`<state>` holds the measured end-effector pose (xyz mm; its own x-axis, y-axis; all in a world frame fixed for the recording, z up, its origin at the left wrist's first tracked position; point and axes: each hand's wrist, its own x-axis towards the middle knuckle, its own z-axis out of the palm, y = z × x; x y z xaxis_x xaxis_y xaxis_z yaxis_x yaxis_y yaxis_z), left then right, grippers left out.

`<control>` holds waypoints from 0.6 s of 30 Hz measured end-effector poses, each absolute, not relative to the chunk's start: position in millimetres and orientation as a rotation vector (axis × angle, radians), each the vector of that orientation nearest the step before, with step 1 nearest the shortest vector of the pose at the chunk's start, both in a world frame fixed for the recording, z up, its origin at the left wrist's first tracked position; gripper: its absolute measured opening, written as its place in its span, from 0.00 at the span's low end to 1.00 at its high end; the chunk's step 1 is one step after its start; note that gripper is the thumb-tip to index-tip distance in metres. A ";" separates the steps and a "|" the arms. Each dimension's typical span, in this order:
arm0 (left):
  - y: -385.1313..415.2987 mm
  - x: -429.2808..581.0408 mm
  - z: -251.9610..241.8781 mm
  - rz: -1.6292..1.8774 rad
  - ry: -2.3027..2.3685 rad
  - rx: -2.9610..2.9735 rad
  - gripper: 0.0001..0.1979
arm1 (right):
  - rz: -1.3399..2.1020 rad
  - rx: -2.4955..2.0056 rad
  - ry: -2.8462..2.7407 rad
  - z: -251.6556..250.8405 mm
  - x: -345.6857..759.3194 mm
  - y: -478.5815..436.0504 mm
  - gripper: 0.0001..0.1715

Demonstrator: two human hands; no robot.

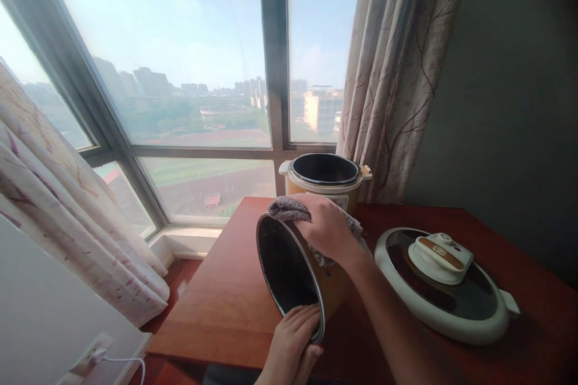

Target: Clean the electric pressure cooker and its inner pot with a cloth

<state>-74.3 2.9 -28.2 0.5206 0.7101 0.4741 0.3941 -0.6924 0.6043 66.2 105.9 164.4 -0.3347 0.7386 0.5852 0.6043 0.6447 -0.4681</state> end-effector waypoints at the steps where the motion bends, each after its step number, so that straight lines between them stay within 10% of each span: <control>1: 2.6 -72.9 -29.2 1.024 0.910 2.315 0.29 | 0.211 -1.029 -2.024 161.7 67.5 104.0 0.19; 18: 0.3 -61.9 -8.3 1.271 1.070 1.860 0.23 | 0.051 -0.920 -1.824 83.2 83.1 46.6 0.33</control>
